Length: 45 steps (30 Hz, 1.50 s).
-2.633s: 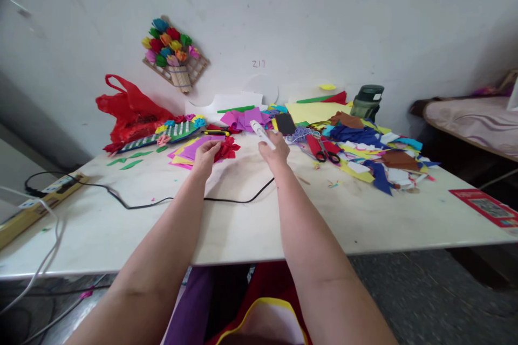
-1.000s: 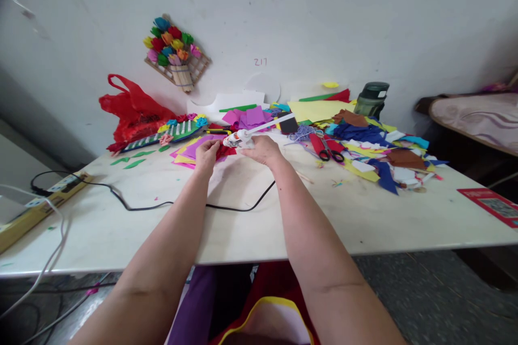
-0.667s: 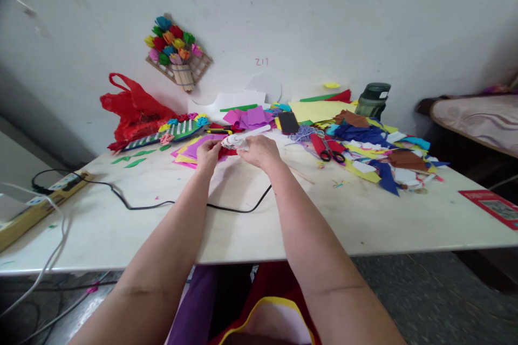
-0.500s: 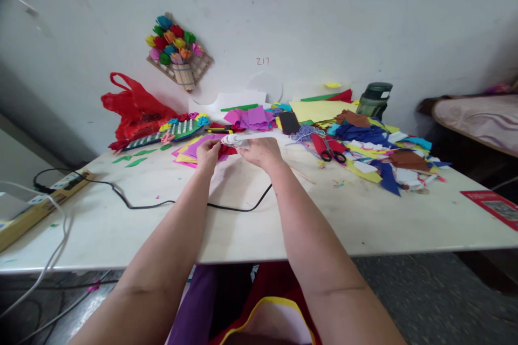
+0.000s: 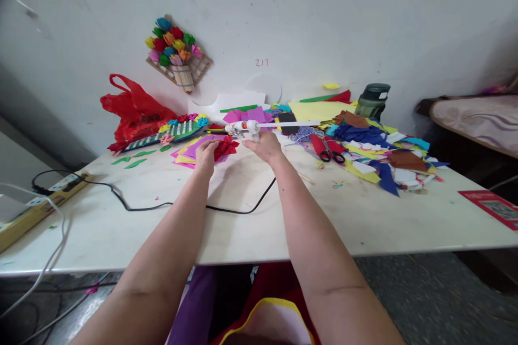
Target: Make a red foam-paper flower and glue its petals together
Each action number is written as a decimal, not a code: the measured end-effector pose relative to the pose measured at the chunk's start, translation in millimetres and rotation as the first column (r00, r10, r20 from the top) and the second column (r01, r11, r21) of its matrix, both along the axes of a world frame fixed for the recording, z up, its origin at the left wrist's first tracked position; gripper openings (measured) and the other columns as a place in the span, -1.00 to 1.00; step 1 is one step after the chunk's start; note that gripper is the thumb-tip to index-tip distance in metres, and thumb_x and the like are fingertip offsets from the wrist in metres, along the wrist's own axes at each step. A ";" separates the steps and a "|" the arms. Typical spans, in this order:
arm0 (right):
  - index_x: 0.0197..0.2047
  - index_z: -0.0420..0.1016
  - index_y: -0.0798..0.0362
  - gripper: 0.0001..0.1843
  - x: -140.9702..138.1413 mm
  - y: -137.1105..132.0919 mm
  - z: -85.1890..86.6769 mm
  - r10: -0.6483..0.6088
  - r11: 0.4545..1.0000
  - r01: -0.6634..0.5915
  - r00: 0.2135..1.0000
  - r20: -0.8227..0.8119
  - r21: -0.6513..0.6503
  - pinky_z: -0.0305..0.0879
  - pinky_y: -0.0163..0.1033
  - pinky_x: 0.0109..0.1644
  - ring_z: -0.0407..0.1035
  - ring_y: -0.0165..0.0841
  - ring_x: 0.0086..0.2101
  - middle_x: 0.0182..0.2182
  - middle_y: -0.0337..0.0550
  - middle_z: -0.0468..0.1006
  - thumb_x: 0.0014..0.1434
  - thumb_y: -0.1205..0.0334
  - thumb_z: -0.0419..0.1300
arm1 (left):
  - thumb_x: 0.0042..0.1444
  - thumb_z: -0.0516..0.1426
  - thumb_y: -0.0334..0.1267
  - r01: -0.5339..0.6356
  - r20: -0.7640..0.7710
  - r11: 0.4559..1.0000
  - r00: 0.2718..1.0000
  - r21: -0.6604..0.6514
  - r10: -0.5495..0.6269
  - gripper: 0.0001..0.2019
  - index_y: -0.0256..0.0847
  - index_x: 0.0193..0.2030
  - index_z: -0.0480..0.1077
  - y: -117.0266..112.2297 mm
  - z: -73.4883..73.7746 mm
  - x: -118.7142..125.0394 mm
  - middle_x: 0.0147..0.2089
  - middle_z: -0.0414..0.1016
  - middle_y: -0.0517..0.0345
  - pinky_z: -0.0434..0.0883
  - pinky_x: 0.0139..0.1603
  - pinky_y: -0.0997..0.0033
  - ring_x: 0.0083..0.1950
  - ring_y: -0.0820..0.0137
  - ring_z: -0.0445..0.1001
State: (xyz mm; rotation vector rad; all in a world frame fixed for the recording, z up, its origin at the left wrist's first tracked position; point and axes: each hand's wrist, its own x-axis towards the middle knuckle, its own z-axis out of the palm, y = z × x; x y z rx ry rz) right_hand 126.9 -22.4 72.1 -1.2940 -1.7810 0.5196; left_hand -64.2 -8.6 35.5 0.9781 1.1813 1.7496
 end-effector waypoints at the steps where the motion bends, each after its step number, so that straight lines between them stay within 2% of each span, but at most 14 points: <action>1: -0.33 0.56 0.10 -0.73 0.8 2.8 -2.2 -0.009 1.000 0.009 0.999 -0.034 -0.002 0.38 -0.19 -0.23 0.49 -0.19 -0.27 -0.43 -0.09 0.57 0.03 0.06 0.25 | -0.17 0.27 -0.26 -0.001 -0.003 1.000 1.000 0.003 0.001 -0.84 -0.30 -0.43 0.50 -0.6 0.2 -0.3 -0.48 0.55 0.05 0.51 -0.30 0.36 -0.35 0.27 0.57; 4: -0.31 0.57 0.09 -0.70 2.7 11.2 -8.6 -0.055 0.998 0.055 0.994 -0.095 -0.002 0.40 -0.17 -0.23 0.49 -0.17 -0.25 -0.41 -0.08 0.58 0.01 0.02 0.24 | -0.22 0.29 -0.23 -0.022 -0.012 1.000 1.000 0.008 0.022 -0.81 -0.29 -0.44 0.50 -0.2 -1.0 -1.4 -0.49 0.54 0.08 0.49 -0.32 0.38 -0.35 0.27 0.56; 7: -0.21 0.58 0.08 -0.64 3.5 15.0 -12.6 -0.143 0.990 0.142 0.986 -0.081 -0.019 0.41 -0.14 -0.18 0.50 -0.15 -0.20 -0.33 -0.06 0.61 0.03 -0.02 0.22 | -0.25 0.28 -0.28 -0.006 0.018 1.000 1.000 0.013 0.006 -0.83 -0.29 -0.45 0.50 0.6 -1.8 -1.2 -0.50 0.53 0.09 0.48 -0.33 0.40 -0.39 0.32 0.54; 11: -0.06 0.54 0.02 -0.57 2.7 11.4 -15.6 -0.333 0.939 0.338 0.939 0.086 -0.060 0.39 -0.10 -0.05 0.48 -0.11 -0.07 -0.14 -0.02 0.62 0.09 -0.04 0.18 | -0.27 0.24 -0.33 0.032 0.060 0.999 0.998 0.016 -0.033 -0.86 -0.30 -0.47 0.49 -1.9 0.9 1.1 -0.53 0.52 0.07 0.48 -0.35 0.37 -0.46 0.35 0.51; 13: 0.00 0.52 -0.03 -0.58 2.2 9.2 -18.2 -0.376 0.913 0.400 0.902 0.214 -0.079 0.37 -0.10 -0.01 0.47 -0.11 -0.03 -0.08 -0.03 0.60 0.11 -0.01 0.15 | -0.28 0.23 -0.34 0.026 0.052 0.999 0.998 0.025 -0.027 -0.85 -0.29 -0.47 0.50 -3.3 2.1 1.6 -0.53 0.52 0.08 0.48 -0.35 0.37 -0.46 0.35 0.50; 18: 0.08 0.45 -0.05 -0.58 2.4 10.4 -27.7 -0.279 0.924 0.370 0.825 0.492 -0.095 0.33 -0.11 0.01 0.48 -0.13 -0.03 -0.07 -0.02 0.60 0.14 0.16 0.10 | -0.28 0.23 -0.30 0.001 0.029 0.998 1.000 0.057 -0.003 -0.84 -0.27 -0.47 0.51 0.9 -1.8 -2.9 -0.51 0.52 0.11 0.47 -0.30 0.36 -0.40 0.33 0.51; 21: 0.12 0.43 0.01 -0.54 1.7 13.5 -32.8 -0.234 0.945 0.322 0.788 0.569 -0.058 0.30 -0.10 0.06 0.44 -0.11 0.02 0.02 0.04 0.55 0.14 0.15 0.11 | -0.28 0.25 -0.25 -0.014 0.048 0.989 0.999 0.144 0.007 -0.82 -0.25 -0.46 0.53 6.0 -6.0 -6.4 -0.44 0.56 0.11 0.47 -0.19 0.37 -0.28 0.32 0.54; 25: 0.20 0.39 0.04 -0.48 -4.0 15.5 -38.4 -0.148 0.966 0.249 0.759 0.634 -0.074 0.27 -0.10 0.12 0.37 -0.10 0.10 0.11 0.10 0.46 0.17 0.15 0.10 | -0.32 0.30 -0.17 0.027 0.114 0.991 0.993 0.135 -0.042 -0.74 -0.26 -0.44 0.52 5.4 -5.2 -6.2 -0.43 0.55 0.11 0.47 -0.18 0.33 -0.25 0.29 0.56; 29: 0.25 0.37 -0.01 -0.44 -7.4 14.1 -37.8 -0.058 0.981 0.165 0.752 0.657 -0.103 0.25 -0.09 0.15 0.31 -0.07 0.14 0.12 0.10 0.44 0.18 0.14 0.09 | -0.35 0.31 -0.18 0.055 0.158 0.993 0.985 0.109 -0.072 -0.72 -0.27 -0.44 0.49 -2.4 0.7 -2.6 -0.42 0.54 0.09 0.49 -0.20 0.32 -0.25 0.28 0.56; 31: 0.23 0.39 -0.01 -0.46 -3.8 12.6 -33.5 -0.064 0.982 0.165 0.749 0.659 -0.092 0.26 -0.07 0.15 0.30 -0.06 0.13 0.13 0.09 0.42 0.18 0.14 0.08 | -0.33 0.30 -0.19 0.073 0.161 0.994 0.983 0.082 -0.085 -0.73 -0.27 -0.44 0.48 -5.8 3.2 -1.0 -0.42 0.53 0.09 0.50 -0.26 0.31 -0.28 0.28 0.56; 34: 0.17 0.46 0.07 -0.50 7.8 10.1 -24.0 -0.173 0.959 0.277 0.733 0.657 -0.055 0.25 -0.05 0.16 0.28 -0.04 0.15 0.17 0.12 0.39 0.21 0.16 0.03 | -0.29 0.27 -0.20 0.087 0.163 0.995 0.982 0.040 -0.092 -0.76 -0.27 -0.43 0.47 -8.5 4.9 0.4 -0.45 0.52 0.08 0.48 -0.41 0.34 -0.38 0.30 0.53; 37: 0.13 0.49 0.15 -0.50 20.5 9.9 -16.6 -0.226 0.916 0.389 0.708 0.669 -0.103 0.27 -0.07 0.13 0.31 -0.03 0.15 0.17 0.15 0.40 0.18 0.19 0.04 | -0.26 0.24 -0.22 0.092 0.164 0.995 0.982 0.027 -0.096 -0.80 -0.27 -0.44 0.48 -9.4 4.9 0.7 -0.45 0.53 0.05 0.47 -0.48 0.35 -0.41 0.29 0.52; 41: 0.06 0.55 0.10 -0.55 28.8 14.6 -14.6 -0.166 0.857 0.426 0.762 0.626 -0.291 0.32 -0.12 0.02 0.40 -0.07 0.08 0.10 0.09 0.51 0.19 0.12 0.05 | -0.25 0.23 -0.21 0.110 0.140 0.994 0.984 0.021 -0.111 -0.80 -0.27 -0.44 0.49 -9.4 3.8 -0.1 -0.44 0.55 0.03 0.48 -0.47 0.35 -0.39 0.28 0.53; 45: -0.05 0.61 0.08 -0.48 25.8 17.1 -16.5 -0.134 0.878 0.360 0.818 0.559 -0.316 0.30 -0.18 -0.03 0.44 -0.13 0.02 0.05 0.08 0.56 0.22 -0.11 0.04 | -0.26 0.24 -0.19 0.111 0.130 0.994 0.985 0.024 -0.113 -0.78 -0.26 -0.43 0.47 -8.8 2.4 -0.4 -0.42 0.57 0.02 0.48 -0.46 0.36 -0.38 0.27 0.54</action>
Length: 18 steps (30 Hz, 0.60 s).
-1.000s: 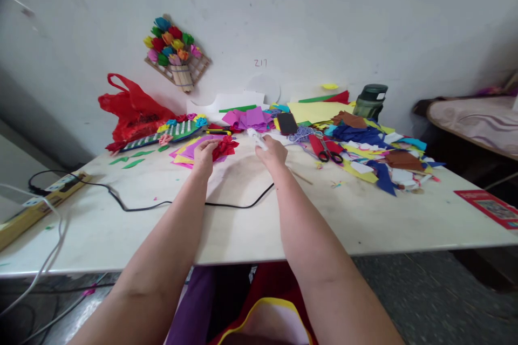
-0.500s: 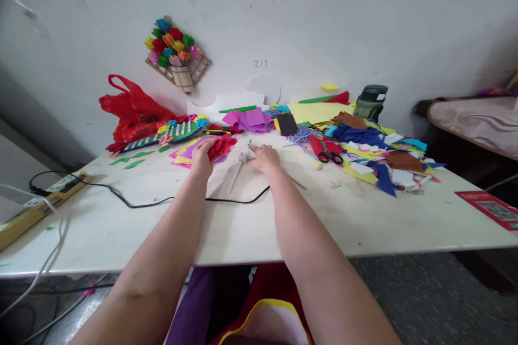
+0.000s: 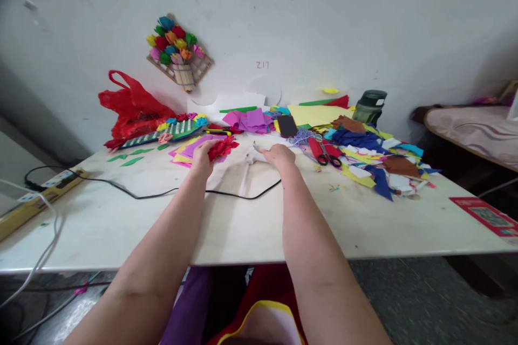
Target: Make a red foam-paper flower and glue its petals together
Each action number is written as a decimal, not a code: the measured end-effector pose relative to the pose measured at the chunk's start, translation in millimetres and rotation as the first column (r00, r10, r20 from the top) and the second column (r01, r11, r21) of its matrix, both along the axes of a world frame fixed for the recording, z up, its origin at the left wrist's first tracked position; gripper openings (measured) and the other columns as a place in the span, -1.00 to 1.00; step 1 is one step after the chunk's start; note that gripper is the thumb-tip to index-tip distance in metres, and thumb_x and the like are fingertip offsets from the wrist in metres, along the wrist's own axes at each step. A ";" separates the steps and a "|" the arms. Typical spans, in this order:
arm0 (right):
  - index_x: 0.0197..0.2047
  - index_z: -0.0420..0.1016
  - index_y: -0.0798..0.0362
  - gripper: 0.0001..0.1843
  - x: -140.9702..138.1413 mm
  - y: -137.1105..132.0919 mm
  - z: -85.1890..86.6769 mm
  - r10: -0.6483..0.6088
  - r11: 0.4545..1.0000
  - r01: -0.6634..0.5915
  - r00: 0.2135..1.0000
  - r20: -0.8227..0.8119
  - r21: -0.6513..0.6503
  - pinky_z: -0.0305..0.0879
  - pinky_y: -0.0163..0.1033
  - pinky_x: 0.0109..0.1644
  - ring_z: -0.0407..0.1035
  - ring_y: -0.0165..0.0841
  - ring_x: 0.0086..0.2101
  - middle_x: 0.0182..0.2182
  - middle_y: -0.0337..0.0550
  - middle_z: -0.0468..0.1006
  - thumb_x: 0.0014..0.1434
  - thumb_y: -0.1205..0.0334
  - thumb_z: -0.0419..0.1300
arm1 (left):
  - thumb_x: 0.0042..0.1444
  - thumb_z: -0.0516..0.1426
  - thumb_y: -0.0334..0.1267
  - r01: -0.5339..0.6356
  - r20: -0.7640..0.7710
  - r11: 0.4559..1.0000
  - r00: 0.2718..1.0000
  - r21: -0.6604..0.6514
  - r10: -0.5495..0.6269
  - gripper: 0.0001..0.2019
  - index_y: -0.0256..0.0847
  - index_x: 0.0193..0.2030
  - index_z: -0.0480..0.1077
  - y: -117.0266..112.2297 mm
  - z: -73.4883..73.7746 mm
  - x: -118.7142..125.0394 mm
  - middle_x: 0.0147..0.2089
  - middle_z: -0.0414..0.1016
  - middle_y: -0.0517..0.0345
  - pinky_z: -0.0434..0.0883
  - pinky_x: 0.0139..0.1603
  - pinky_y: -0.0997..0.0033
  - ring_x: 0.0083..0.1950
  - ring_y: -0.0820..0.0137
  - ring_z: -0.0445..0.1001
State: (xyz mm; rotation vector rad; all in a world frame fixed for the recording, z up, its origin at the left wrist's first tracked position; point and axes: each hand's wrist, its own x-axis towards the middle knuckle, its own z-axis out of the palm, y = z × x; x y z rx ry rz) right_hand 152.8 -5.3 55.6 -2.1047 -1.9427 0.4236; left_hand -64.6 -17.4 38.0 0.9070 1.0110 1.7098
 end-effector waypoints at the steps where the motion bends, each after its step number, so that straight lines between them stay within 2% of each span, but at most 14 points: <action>1: -0.09 0.62 0.09 -0.47 -1.6 -0.4 -0.7 0.029 0.999 -0.029 0.999 -0.031 0.014 0.31 -0.21 -0.07 0.47 -0.15 -0.02 -0.01 0.08 0.59 0.22 -0.14 0.04 | -0.26 0.24 -0.19 -0.001 -0.003 1.000 1.000 -0.002 0.001 -0.77 -0.26 -0.42 0.47 0.3 -0.4 0.0 -0.41 0.58 0.01 0.47 -0.46 0.37 -0.38 0.27 0.54; 3: -0.18 0.64 0.10 -0.49 -4.7 -1.8 -2.1 0.110 0.993 -0.106 0.990 -0.090 0.051 0.30 -0.26 -0.14 0.50 -0.20 -0.11 -0.12 0.04 0.64 0.24 -0.12 0.03 | -0.27 0.24 -0.17 0.005 -0.012 1.000 1.000 -0.007 -0.005 -0.75 -0.27 -0.41 0.48 1.1 -1.3 -0.2 -0.42 0.58 0.00 0.47 -0.47 0.37 -0.39 0.26 0.54; 5: -0.23 0.65 0.07 -0.57 -5.8 -3.1 -2.9 0.170 0.982 -0.159 0.980 -0.107 0.097 0.30 -0.30 -0.16 0.50 -0.24 -0.13 -0.16 -0.03 0.65 0.25 0.00 0.03 | -0.28 0.24 -0.15 0.015 -0.016 1.000 1.000 -0.002 -0.015 -0.72 -0.28 -0.40 0.48 2.1 -2.2 -0.5 -0.43 0.57 0.01 0.46 -0.47 0.37 -0.40 0.27 0.54; 8: -0.15 0.65 0.02 -0.69 -2.2 -3.4 -1.2 0.100 0.988 -0.099 0.995 -0.004 0.117 0.31 -0.30 -0.11 0.49 -0.24 -0.05 -0.06 -0.06 0.63 0.18 0.25 0.08 | -0.28 0.25 -0.14 0.018 -0.009 1.000 1.000 0.002 -0.018 -0.72 -0.29 -0.41 0.49 3.4 -3.2 -0.7 -0.44 0.56 0.00 0.46 -0.47 0.36 -0.41 0.26 0.54; 10: -0.06 0.62 0.03 -0.63 2.7 -2.7 1.5 0.005 0.998 -0.011 0.994 0.105 0.057 0.33 -0.26 -0.07 0.47 -0.21 0.00 0.01 0.01 0.59 0.09 0.34 0.13 | -0.27 0.25 -0.15 0.014 -0.004 1.000 1.000 -0.006 -0.014 -0.73 -0.28 -0.42 0.49 3.7 -3.1 -0.4 -0.45 0.56 -0.01 0.46 -0.46 0.35 -0.41 0.25 0.54; 12: -0.01 0.59 0.07 -0.59 7.1 -2.5 4.8 -0.014 0.999 0.020 0.980 0.200 -0.026 0.35 -0.22 -0.05 0.47 -0.18 0.01 0.01 0.10 0.58 0.05 0.35 0.16 | -0.27 0.25 -0.16 0.013 -0.005 1.000 1.000 -0.016 -0.013 -0.74 -0.28 -0.43 0.48 3.6 -2.7 0.1 -0.46 0.55 -0.02 0.46 -0.46 0.33 -0.41 0.24 0.54; 15: -0.05 0.60 0.11 -0.60 10.3 -5.1 9.5 0.055 0.993 -0.027 0.964 0.259 -0.111 0.37 -0.20 -0.08 0.50 -0.15 -0.05 -0.09 0.16 0.61 0.01 0.30 0.21 | -0.27 0.24 -0.16 0.018 -0.010 1.000 1.000 -0.023 -0.018 -0.73 -0.29 -0.41 0.48 3.5 -2.8 0.6 -0.44 0.56 -0.04 0.46 -0.46 0.33 -0.40 0.24 0.53; 18: -0.12 0.63 0.09 -0.65 8.9 -9.8 12.5 0.121 0.982 -0.082 0.964 0.236 -0.169 0.39 -0.19 -0.14 0.53 -0.14 -0.14 -0.22 0.11 0.64 -0.03 0.27 0.27 | -0.27 0.24 -0.17 0.025 -0.015 1.000 1.000 -0.019 -0.025 -0.72 -0.31 -0.40 0.49 3.7 -4.1 0.8 -0.40 0.57 -0.06 0.46 -0.45 0.33 -0.40 0.25 0.53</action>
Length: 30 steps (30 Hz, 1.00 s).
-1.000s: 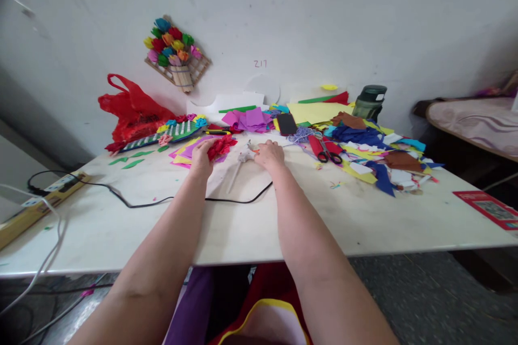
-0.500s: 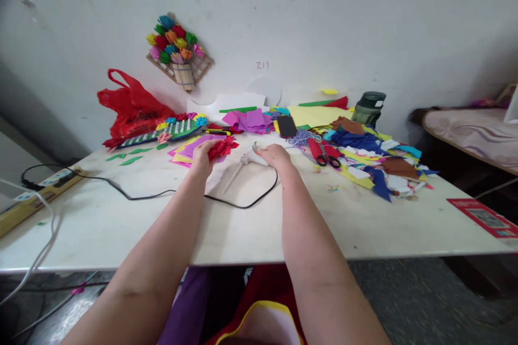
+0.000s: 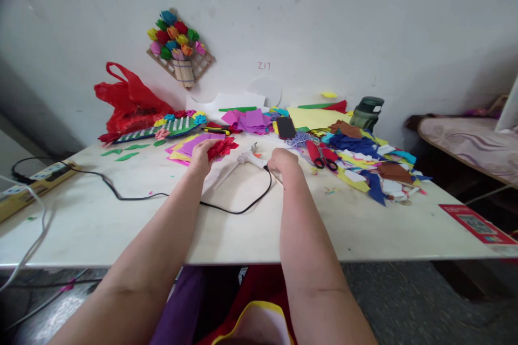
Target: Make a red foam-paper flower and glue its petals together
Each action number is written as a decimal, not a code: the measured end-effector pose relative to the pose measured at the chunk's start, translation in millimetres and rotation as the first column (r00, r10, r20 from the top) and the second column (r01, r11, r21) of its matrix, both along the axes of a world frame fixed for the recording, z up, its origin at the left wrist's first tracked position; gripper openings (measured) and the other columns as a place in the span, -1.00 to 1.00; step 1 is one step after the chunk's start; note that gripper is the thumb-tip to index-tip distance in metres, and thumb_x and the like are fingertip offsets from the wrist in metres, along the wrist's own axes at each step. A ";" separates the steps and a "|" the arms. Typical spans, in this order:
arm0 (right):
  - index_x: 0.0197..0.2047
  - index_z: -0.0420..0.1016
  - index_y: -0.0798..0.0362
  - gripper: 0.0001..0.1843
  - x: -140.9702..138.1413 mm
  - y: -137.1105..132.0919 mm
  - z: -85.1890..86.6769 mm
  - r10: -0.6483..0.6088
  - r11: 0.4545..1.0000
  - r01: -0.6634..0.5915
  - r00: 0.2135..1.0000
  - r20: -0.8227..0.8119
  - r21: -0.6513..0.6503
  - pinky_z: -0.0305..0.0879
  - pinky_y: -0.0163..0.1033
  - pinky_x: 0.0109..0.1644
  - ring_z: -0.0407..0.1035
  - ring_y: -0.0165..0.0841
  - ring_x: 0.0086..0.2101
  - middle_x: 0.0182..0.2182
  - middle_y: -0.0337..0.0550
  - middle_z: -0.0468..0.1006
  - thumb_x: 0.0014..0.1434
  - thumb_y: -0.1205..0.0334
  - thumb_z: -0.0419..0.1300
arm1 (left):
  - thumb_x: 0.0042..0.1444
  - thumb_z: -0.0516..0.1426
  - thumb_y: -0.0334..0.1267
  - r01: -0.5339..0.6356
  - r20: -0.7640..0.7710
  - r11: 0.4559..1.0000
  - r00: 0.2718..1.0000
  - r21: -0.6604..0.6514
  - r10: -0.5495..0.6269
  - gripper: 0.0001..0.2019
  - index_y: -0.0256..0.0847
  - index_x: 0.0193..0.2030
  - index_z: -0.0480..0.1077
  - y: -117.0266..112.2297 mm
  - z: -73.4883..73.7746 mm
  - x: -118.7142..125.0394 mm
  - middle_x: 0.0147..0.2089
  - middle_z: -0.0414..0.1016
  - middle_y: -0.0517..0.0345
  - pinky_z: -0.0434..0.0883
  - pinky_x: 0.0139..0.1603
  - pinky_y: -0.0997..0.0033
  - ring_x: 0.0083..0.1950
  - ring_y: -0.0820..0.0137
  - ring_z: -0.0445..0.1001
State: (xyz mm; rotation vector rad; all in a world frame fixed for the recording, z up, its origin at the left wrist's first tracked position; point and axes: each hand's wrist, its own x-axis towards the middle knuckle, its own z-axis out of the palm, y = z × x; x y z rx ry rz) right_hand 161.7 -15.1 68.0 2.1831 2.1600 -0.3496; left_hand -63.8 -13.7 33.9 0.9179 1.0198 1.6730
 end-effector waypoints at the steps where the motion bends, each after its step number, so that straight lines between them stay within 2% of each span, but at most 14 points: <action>1: -0.13 0.63 0.08 -0.66 -1.1 -1.1 0.3 0.016 1.000 -0.016 1.000 -0.007 -0.011 0.39 -0.19 -0.14 0.53 -0.14 -0.15 -0.24 0.10 0.64 -0.04 0.26 0.28 | -0.27 0.24 -0.17 0.004 -0.001 1.000 1.000 0.004 -0.004 -0.72 -0.32 -0.39 0.49 0.0 -0.4 0.1 -0.39 0.58 -0.07 0.46 -0.45 0.33 -0.39 0.25 0.54; 6: -0.06 0.60 0.14 -0.60 -7.7 -0.3 -4.2 0.006 0.999 -0.007 1.000 0.029 0.035 0.38 -0.23 -0.10 0.51 -0.17 -0.09 -0.15 0.16 0.62 -0.01 0.22 0.30 | -0.26 0.23 -0.17 0.021 -0.009 1.000 1.000 0.015 -0.021 -0.72 -0.32 -0.39 0.49 -1.8 0.4 2.1 -0.40 0.58 -0.06 0.45 -0.44 0.34 -0.41 0.27 0.53; 11: 0.03 0.56 0.16 -0.50 -8.6 1.9 -11.1 -0.084 0.988 0.085 0.996 -0.010 0.127 0.39 -0.21 -0.04 0.49 -0.15 -0.03 -0.08 0.23 0.59 0.00 0.18 0.32 | -0.26 0.23 -0.18 0.056 -0.016 0.998 0.998 0.008 -0.056 -0.75 -0.30 -0.41 0.49 -2.2 1.2 3.2 -0.42 0.58 -0.07 0.43 -0.46 0.36 -0.41 0.28 0.52; 15: 0.01 0.57 0.17 -0.59 -4.2 3.0 -11.4 -0.160 0.956 0.178 0.983 -0.093 0.232 0.39 -0.21 -0.03 0.48 -0.13 -0.01 -0.04 0.23 0.57 0.06 0.31 0.25 | -0.24 0.23 -0.16 0.087 -0.032 0.996 0.996 0.006 -0.087 -0.74 -0.28 -0.40 0.50 -0.9 -1.6 2.2 -0.41 0.59 -0.05 0.44 -0.45 0.37 -0.42 0.30 0.51; 17: -0.02 0.58 0.12 -0.65 -2.1 5.2 -10.0 -0.172 0.921 0.230 0.964 -0.202 0.314 0.38 -0.19 -0.04 0.49 -0.15 -0.03 -0.07 0.16 0.60 0.13 0.34 0.16 | -0.23 0.24 -0.17 0.097 -0.037 0.995 0.995 0.003 -0.097 -0.75 -0.28 -0.39 0.50 -0.8 -2.6 1.7 -0.39 0.59 -0.05 0.45 -0.45 0.36 -0.41 0.30 0.52; 18: -0.03 0.59 0.08 -0.67 -1.6 6.5 -9.3 -0.143 0.906 0.241 0.948 -0.283 0.348 0.38 -0.19 -0.05 0.50 -0.18 -0.06 -0.12 0.10 0.62 0.18 0.32 0.12 | -0.23 0.25 -0.17 0.100 -0.039 0.995 0.994 -0.001 -0.100 -0.75 -0.28 -0.40 0.50 -0.9 -2.8 1.5 -0.39 0.59 -0.05 0.45 -0.45 0.36 -0.41 0.30 0.52; 20: -0.05 0.60 0.05 -0.67 -2.2 8.4 -8.2 -0.006 0.893 0.212 0.888 -0.461 0.397 0.37 -0.23 -0.11 0.51 -0.25 -0.17 -0.27 -0.03 0.65 0.23 0.23 0.06 | -0.24 0.27 -0.18 0.101 -0.043 0.995 0.994 -0.013 -0.102 -0.76 -0.28 -0.42 0.48 -1.2 -2.8 1.3 -0.42 0.58 -0.03 0.46 -0.45 0.36 -0.42 0.30 0.52; 23: -0.18 0.61 0.11 -0.67 -6.2 6.6 -6.8 0.234 0.902 0.083 0.729 -0.643 0.423 0.33 -0.32 -0.23 0.45 -0.37 -0.38 -0.47 -0.15 0.60 0.19 0.13 0.09 | -0.27 0.30 -0.20 0.096 -0.046 0.995 0.994 -0.026 -0.097 -0.76 -0.28 -0.44 0.46 -1.3 -3.4 1.1 -0.47 0.55 0.02 0.45 -0.46 0.39 -0.45 0.33 0.50; 26: -0.37 0.57 0.14 -0.72 -10.2 0.5 -5.5 0.325 0.924 -0.051 0.624 -0.711 0.379 0.25 -0.35 -0.34 0.32 -0.45 -0.51 -0.57 -0.22 0.52 0.09 0.10 0.14 | -0.28 0.32 -0.19 0.102 -0.056 0.995 0.993 -0.014 -0.103 -0.74 -0.28 -0.43 0.46 0.0 -5.9 0.5 -0.46 0.55 0.03 0.45 -0.46 0.40 -0.46 0.35 0.50; 30: -0.47 0.52 0.12 -0.73 -10.1 -2.5 -6.8 0.371 0.922 -0.150 0.602 -0.707 0.356 0.14 -0.37 -0.43 0.23 -0.48 -0.55 -0.60 -0.26 0.46 0.02 0.07 0.19 | -0.25 0.33 -0.15 0.097 -0.066 0.995 0.993 -0.008 -0.097 -0.72 -0.29 -0.43 0.46 2.1 -8.6 -0.9 -0.48 0.53 0.03 0.45 -0.46 0.40 -0.47 0.36 0.49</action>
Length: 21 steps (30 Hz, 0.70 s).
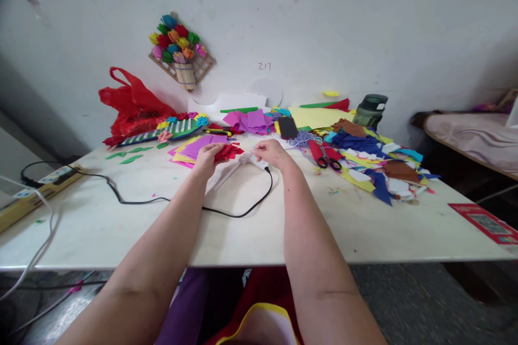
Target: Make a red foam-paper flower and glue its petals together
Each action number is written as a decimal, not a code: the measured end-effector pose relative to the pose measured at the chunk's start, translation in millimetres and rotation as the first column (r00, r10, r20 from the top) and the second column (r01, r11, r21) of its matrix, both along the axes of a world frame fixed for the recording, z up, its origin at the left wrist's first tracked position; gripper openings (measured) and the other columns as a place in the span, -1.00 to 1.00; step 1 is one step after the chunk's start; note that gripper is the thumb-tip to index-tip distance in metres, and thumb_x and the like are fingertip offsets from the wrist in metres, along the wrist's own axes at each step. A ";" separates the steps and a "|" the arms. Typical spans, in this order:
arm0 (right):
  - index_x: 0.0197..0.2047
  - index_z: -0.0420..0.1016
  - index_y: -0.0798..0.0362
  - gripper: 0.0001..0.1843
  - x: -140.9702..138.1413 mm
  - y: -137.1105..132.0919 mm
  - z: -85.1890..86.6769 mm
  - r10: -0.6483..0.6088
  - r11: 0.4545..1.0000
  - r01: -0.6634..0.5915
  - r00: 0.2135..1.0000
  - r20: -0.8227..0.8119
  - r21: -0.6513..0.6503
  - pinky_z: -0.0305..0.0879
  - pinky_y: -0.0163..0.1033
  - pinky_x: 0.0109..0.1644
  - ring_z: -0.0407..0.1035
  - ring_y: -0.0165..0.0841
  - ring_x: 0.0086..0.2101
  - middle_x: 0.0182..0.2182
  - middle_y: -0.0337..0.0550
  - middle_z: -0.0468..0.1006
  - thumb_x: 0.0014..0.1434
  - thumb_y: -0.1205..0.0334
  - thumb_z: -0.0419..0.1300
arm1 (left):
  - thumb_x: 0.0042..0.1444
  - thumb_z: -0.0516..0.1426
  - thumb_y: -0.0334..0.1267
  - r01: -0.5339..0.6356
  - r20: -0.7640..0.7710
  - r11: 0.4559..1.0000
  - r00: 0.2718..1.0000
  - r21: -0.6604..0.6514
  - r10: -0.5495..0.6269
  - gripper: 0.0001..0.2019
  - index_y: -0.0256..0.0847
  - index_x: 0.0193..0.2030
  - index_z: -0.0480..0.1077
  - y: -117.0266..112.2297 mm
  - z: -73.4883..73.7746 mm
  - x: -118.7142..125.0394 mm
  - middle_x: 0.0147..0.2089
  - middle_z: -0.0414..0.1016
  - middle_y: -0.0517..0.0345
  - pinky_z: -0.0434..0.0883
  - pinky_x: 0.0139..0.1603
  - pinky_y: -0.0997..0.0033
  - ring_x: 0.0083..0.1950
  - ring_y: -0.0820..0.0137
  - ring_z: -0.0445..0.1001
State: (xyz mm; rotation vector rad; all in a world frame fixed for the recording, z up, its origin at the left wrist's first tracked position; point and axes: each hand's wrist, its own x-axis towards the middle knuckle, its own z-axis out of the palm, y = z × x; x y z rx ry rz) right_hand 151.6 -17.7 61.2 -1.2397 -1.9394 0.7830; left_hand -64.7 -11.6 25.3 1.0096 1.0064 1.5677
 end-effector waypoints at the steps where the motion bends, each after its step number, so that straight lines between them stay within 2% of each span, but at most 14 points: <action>1: -0.49 0.51 0.12 -0.73 0.7 0.8 -0.9 0.009 1.000 -0.009 1.000 0.011 0.006 0.12 -0.37 -0.44 0.22 -0.48 -0.55 -0.61 -0.27 0.45 0.01 0.06 0.19 | -0.24 0.33 -0.15 -0.001 -0.003 1.000 1.000 -0.002 0.001 -0.72 -0.29 -0.43 0.46 0.0 0.2 -0.2 -0.49 0.52 0.04 0.45 -0.46 0.39 -0.47 0.36 0.49; 11: -0.56 0.49 0.10 -0.72 -1.1 6.9 -4.4 -0.037 0.998 0.031 0.993 0.115 0.059 0.12 -0.36 -0.40 0.24 -0.46 -0.53 -0.63 -0.28 0.43 0.02 0.08 0.18 | -0.19 0.34 -0.14 -0.009 -0.018 1.000 1.000 -0.013 0.009 -0.73 -0.29 -0.44 0.45 -4.0 5.5 2.4 -0.50 0.51 0.04 0.49 -0.41 0.33 -0.47 0.34 0.49; 16: -0.57 0.47 0.11 -0.74 -5.4 3.8 -2.2 -0.051 0.997 0.042 0.989 0.136 0.069 0.06 -0.36 -0.44 0.21 -0.47 -0.55 -0.63 -0.28 0.43 0.03 0.13 0.16 | -0.18 0.34 -0.13 -0.008 -0.025 1.000 1.000 -0.012 0.008 -0.73 -0.29 -0.45 0.45 -3.4 5.3 2.6 -0.50 0.52 0.03 0.49 -0.42 0.35 -0.47 0.35 0.49; 21: -0.58 0.45 0.11 -0.74 -9.0 -0.4 1.0 -0.054 0.995 0.040 0.986 0.159 0.091 0.08 -0.36 -0.41 0.23 -0.46 -0.53 -0.64 -0.27 0.41 0.04 0.15 0.14 | -0.18 0.34 -0.12 0.013 -0.035 1.000 0.999 -0.007 -0.013 -0.72 -0.30 -0.46 0.44 -5.3 5.9 4.4 -0.50 0.51 0.02 0.50 -0.40 0.32 -0.48 0.34 0.49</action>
